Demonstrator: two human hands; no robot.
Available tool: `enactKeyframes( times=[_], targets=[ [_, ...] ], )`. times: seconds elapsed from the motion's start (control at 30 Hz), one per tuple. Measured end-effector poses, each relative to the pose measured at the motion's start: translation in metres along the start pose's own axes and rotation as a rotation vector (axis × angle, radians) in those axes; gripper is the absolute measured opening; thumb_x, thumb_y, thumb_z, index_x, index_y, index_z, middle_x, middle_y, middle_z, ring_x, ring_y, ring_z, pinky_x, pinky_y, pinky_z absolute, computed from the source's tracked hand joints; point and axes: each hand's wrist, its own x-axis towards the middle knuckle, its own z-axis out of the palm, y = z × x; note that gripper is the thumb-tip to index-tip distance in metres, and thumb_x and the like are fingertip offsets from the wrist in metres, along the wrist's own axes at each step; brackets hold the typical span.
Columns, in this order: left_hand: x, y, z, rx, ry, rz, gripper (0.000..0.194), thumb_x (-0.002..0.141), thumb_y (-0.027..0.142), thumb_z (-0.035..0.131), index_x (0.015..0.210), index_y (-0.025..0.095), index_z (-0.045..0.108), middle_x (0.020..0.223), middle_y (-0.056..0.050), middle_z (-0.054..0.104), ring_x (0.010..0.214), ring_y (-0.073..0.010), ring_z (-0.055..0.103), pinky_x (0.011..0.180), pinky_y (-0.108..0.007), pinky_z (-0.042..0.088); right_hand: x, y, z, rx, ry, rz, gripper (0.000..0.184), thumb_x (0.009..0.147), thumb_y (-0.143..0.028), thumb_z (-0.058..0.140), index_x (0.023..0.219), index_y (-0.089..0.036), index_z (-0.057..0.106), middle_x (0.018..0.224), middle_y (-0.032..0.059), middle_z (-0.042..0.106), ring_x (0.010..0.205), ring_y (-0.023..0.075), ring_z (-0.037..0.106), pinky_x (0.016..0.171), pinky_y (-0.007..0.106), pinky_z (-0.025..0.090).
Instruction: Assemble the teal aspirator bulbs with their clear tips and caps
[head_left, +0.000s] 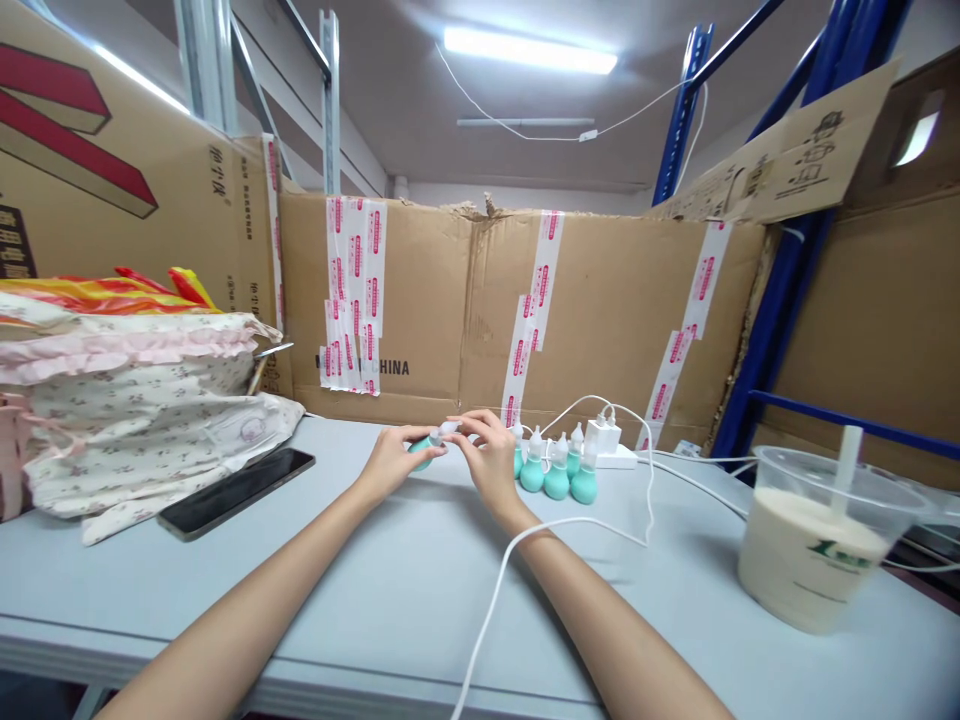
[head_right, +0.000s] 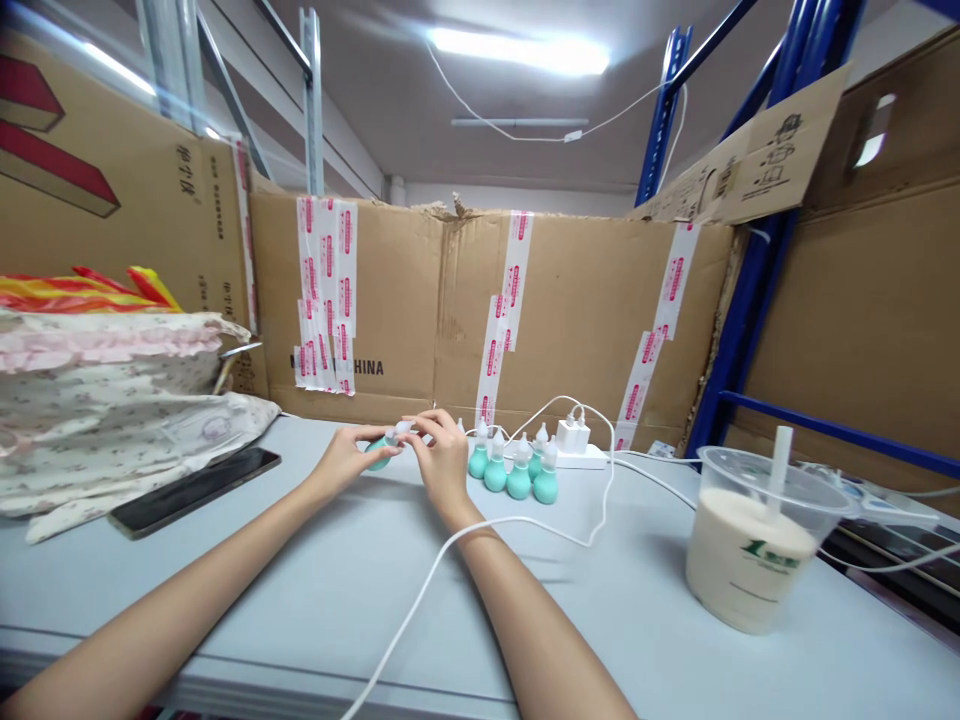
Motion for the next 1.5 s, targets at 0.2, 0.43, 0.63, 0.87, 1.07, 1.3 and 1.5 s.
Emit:
enactKeyframes(
  times=[0.2, 0.43, 0.63, 0.87, 1.07, 1.3, 1.5],
  targets=[
    [-0.002, -0.008, 0.001, 0.149, 0.032, -0.020, 0.037, 0.072, 0.047, 0.059, 0.092, 0.018, 0.069, 0.080, -0.003, 0.069, 0.075, -0.0201, 0.060, 0.071, -0.029, 0.044, 0.010, -0.006, -0.001, 0.141, 0.193, 0.111, 0.018, 0.070, -0.032, 0.065, 0.082, -0.020, 0.069, 0.084, 0.0037, 0.062, 0.073, 0.0132, 0.056, 0.061, 0.024, 0.045],
    [-0.004, -0.009, -0.006, 0.456, 0.323, 0.295, 0.029, 0.083, 0.040, 0.051, 0.101, 0.020, 0.062, 0.093, -0.006, 0.065, 0.087, -0.0191, 0.056, 0.077, -0.029, 0.040, 0.029, 0.002, -0.020, 0.930, 0.010, 0.660, 0.036, 0.063, -0.049, 0.066, 0.082, -0.019, 0.063, 0.086, 0.0020, 0.065, 0.070, 0.0108, 0.056, 0.052, 0.019, 0.038],
    [-0.008, 0.003, -0.011, 0.618, 0.480, 0.478, 0.021, 0.085, 0.031, 0.050, 0.099, 0.018, 0.058, 0.088, -0.005, 0.064, 0.083, -0.0179, 0.054, 0.077, -0.030, 0.036, 0.028, -0.006, -0.023, 1.140, -0.194, 0.676, 0.034, 0.065, -0.052, 0.063, 0.074, -0.019, 0.058, 0.080, -0.0008, 0.061, 0.061, 0.0079, 0.052, 0.050, 0.018, 0.035],
    [-0.004, -0.010, -0.010, 0.699, 0.422, 0.341, 0.024, 0.086, 0.036, 0.047, 0.099, 0.018, 0.057, 0.087, -0.005, 0.064, 0.085, -0.0190, 0.053, 0.079, -0.032, 0.033, -0.001, 0.025, 0.016, 0.124, -0.232, 0.564, 0.021, 0.073, -0.038, 0.058, 0.081, -0.019, 0.061, 0.086, 0.0024, 0.063, 0.063, 0.0116, 0.053, 0.057, 0.023, 0.036],
    [-0.001, -0.032, -0.011, 0.751, 0.237, 0.166, 0.024, 0.084, 0.037, 0.050, 0.098, 0.020, 0.059, 0.092, -0.005, 0.065, 0.088, -0.0205, 0.051, 0.079, -0.034, 0.031, -0.028, 0.039, 0.033, -0.571, -0.319, 0.248, 0.017, 0.080, -0.025, 0.052, 0.095, -0.020, 0.060, 0.094, 0.0040, 0.063, 0.084, 0.0175, 0.057, 0.070, 0.027, 0.038],
    [-0.001, -0.044, -0.012, 0.765, 0.107, 0.077, 0.026, 0.082, 0.039, 0.051, 0.098, 0.020, 0.062, 0.096, -0.005, 0.066, 0.091, -0.0217, 0.052, 0.082, -0.037, 0.031, -0.030, 0.035, 0.036, -0.720, -0.445, 0.182, 0.038, 0.078, -0.021, 0.055, 0.116, -0.017, 0.049, 0.102, 0.0090, 0.060, 0.097, 0.0231, 0.054, 0.074, 0.030, 0.040],
    [-0.002, -0.043, -0.006, 0.695, -0.123, 0.182, 0.027, 0.080, 0.038, 0.054, 0.099, 0.021, 0.064, 0.092, -0.004, 0.066, 0.088, -0.0205, 0.052, 0.079, -0.033, 0.037, -0.022, 0.022, 0.028, -0.636, -0.284, -0.082, 0.020, 0.086, -0.023, 0.047, 0.106, -0.022, 0.052, 0.105, 0.0045, 0.054, 0.092, 0.0165, 0.052, 0.068, 0.025, 0.039]
  ],
)
